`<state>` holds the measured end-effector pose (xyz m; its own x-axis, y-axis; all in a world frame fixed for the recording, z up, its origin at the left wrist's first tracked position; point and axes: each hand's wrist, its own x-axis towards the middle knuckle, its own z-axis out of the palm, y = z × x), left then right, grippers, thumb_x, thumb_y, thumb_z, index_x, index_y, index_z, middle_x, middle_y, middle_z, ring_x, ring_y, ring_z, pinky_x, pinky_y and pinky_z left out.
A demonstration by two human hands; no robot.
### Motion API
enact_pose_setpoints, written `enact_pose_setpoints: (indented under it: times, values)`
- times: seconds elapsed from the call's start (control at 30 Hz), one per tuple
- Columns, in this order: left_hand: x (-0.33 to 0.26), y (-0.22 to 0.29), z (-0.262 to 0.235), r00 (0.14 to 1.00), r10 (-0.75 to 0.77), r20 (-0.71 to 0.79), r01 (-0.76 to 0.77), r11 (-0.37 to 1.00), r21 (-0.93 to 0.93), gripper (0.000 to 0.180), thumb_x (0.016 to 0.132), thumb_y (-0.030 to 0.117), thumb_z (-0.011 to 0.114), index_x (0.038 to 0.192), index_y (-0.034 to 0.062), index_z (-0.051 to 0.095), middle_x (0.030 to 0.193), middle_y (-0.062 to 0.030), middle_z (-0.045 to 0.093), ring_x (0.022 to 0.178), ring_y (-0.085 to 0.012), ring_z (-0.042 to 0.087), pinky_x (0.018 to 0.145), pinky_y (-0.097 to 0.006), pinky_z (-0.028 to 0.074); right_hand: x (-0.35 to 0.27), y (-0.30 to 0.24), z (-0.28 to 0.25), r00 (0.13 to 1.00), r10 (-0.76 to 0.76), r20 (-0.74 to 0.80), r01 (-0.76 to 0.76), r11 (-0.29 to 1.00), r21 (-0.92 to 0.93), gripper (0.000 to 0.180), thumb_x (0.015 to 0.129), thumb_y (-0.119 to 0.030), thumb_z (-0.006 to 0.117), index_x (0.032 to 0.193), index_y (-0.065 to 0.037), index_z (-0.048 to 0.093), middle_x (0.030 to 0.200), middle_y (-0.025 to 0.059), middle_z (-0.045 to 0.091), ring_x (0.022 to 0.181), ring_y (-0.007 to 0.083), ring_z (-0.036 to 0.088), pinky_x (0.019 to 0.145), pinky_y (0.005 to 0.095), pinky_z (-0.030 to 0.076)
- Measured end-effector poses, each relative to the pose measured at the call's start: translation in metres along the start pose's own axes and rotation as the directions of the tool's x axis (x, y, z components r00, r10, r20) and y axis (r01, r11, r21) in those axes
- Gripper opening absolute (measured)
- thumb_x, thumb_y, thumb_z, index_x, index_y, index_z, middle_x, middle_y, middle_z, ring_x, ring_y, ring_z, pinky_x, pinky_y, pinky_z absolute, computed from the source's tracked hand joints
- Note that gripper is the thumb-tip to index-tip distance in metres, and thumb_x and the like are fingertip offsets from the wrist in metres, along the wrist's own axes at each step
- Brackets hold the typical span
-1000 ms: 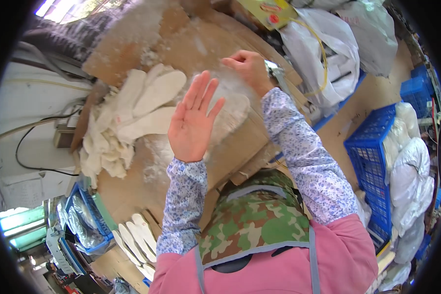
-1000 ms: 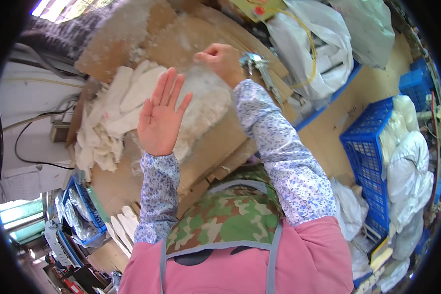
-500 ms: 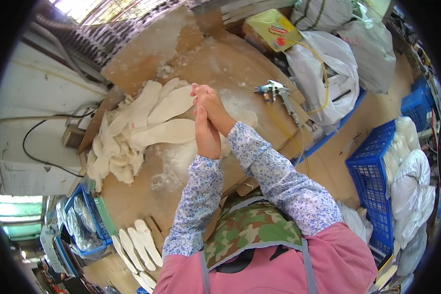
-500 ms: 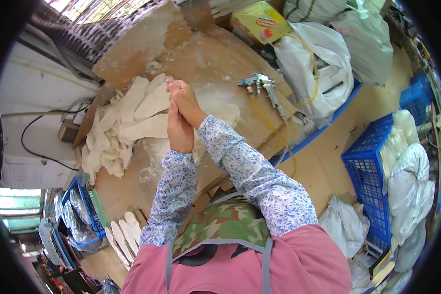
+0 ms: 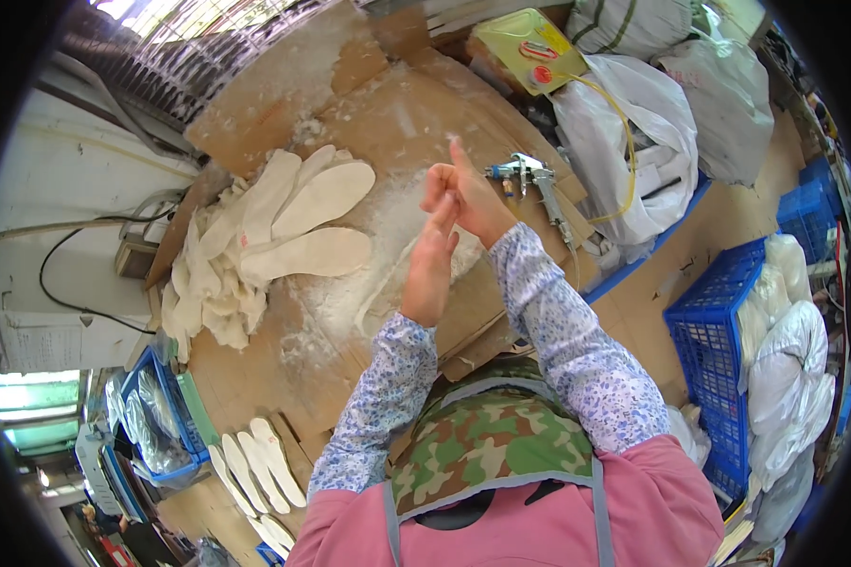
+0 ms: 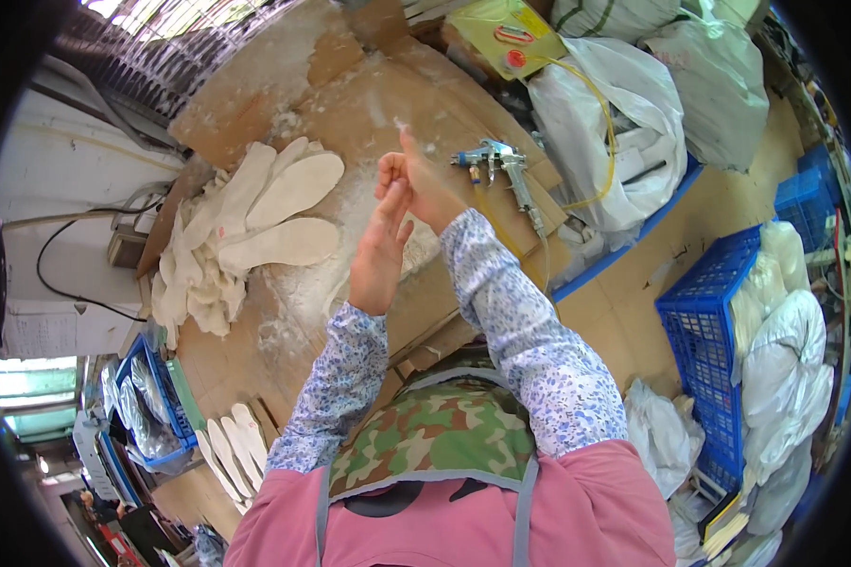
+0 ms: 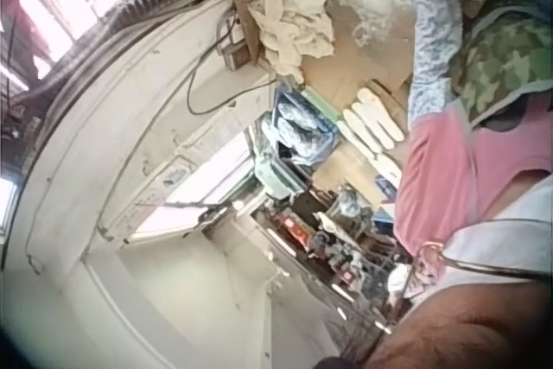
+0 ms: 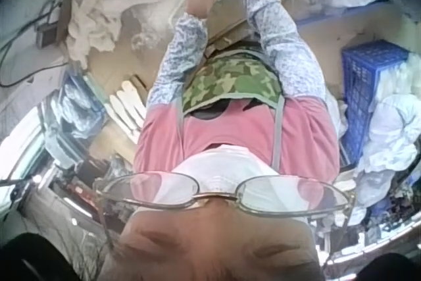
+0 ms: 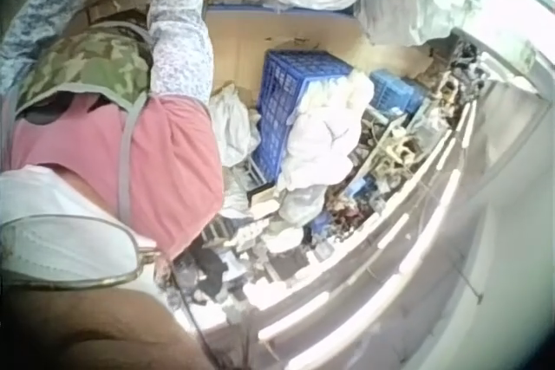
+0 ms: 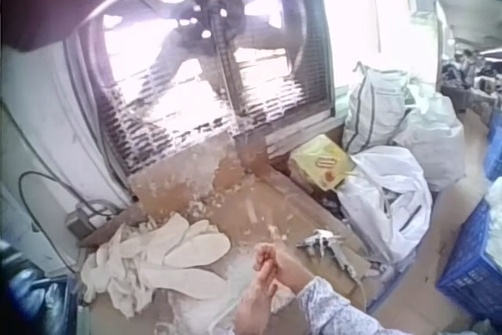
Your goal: The recorder uses an adhesive spray gun to apply glue to shoe insoles and organizes them on a workbench.
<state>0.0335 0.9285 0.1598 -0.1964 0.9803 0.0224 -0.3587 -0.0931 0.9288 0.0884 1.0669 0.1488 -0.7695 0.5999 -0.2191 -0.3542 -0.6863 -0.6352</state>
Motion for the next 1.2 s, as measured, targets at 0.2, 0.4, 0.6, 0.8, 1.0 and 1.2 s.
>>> enact_pose_setpoints:
  times: [0.2, 0.4, 0.6, 0.8, 1.0, 1.2]
  values:
    - [0.026, 0.008, -0.033, 0.986, 0.038, -0.164, -0.105, 0.901, -0.421, 0.052, 0.094, 0.035, 0.042, 0.137, 0.0057, 0.04, 0.139, -0.0066, 0.043, 0.129, -0.0192, 0.038, 0.106, -0.042, 0.03, 0.01, 0.008, 0.026, 0.948, -0.284, 0.142, 0.309, 0.725, -0.615, 0.023, 0.089, -0.019, 0.06, 0.106, -0.005, 0.067, 0.081, 0.0018, 0.065, 0.074, 0.0081, 0.058, 0.065, 0.0244, 0.049]
    - [0.016, 0.026, -0.069, 0.938, 0.11, -0.329, -0.232, 0.904, -0.359, 0.055, 0.093, 0.037, 0.046, 0.141, 0.0112, 0.039, 0.137, -0.0031, 0.046, 0.129, -0.0169, 0.039, 0.106, -0.042, 0.029, 0.058, 0.028, 0.071, 0.843, -0.414, 0.343, 0.498, 0.362, -0.788, 0.016, 0.086, -0.014, 0.063, 0.092, -0.001, 0.07, 0.071, 0.0044, 0.065, 0.063, 0.01, 0.057, 0.057, 0.0251, 0.046]
    - [-0.011, 0.047, -0.115, 0.888, 0.191, -0.419, -0.349, 0.873, -0.341, 0.059, 0.093, 0.034, 0.047, 0.145, 0.0101, 0.033, 0.137, -0.0026, 0.047, 0.128, -0.0156, 0.04, 0.108, -0.038, 0.026, 0.112, 0.068, 0.111, 0.905, -0.361, 0.226, 0.396, 0.519, -0.757, 0.023, 0.089, -0.019, 0.062, 0.076, 0.0, 0.064, 0.063, 0.0024, 0.06, 0.055, 0.0084, 0.052, 0.051, 0.0247, 0.042]
    - [-0.081, 0.082, -0.24, 0.725, 0.37, -0.581, -0.327, 0.927, 0.182, 0.021, 0.09, 0.012, 0.05, 0.109, 0.0034, 0.057, 0.099, -0.0037, 0.06, 0.096, -0.013, 0.057, 0.081, -0.026, 0.045, 0.208, 0.06, 0.087, 0.922, -0.315, 0.226, 0.325, 0.312, -0.893, 0.031, 0.089, -0.025, 0.063, 0.069, -0.002, 0.059, 0.058, -0.0011, 0.048, 0.051, 0.0078, 0.045, 0.05, 0.0241, 0.041]
    - [-0.261, 0.109, -0.53, 0.49, 0.582, -0.649, 0.06, 0.72, 0.692, 0.016, 0.084, 0.01, 0.06, 0.097, 0.0052, 0.067, 0.083, -0.0072, 0.067, 0.074, -0.0167, 0.061, 0.068, -0.031, 0.051, 0.261, 0.058, 0.096, 0.959, -0.089, 0.268, 0.28, 0.196, -0.94, 0.022, 0.088, -0.017, 0.063, 0.076, 0.001, 0.066, 0.068, 0.0008, 0.058, 0.055, 0.0061, 0.047, 0.052, 0.0236, 0.04]
    - [-0.327, 0.15, -0.686, 0.077, 0.495, -0.866, 0.855, 0.415, 0.313, 0.023, 0.084, 0.01, 0.051, 0.104, 0.0126, 0.064, 0.096, -0.0194, 0.064, 0.095, -0.037, 0.059, 0.083, -0.044, 0.047, 0.276, 0.021, 0.067, 0.985, -0.163, 0.048, 0.005, -0.26, -0.966, 0.013, 0.087, -0.01, 0.062, 0.09, 0.001, 0.068, 0.071, -0.0006, 0.058, 0.058, 0.0066, 0.05, 0.059, 0.0201, 0.042]
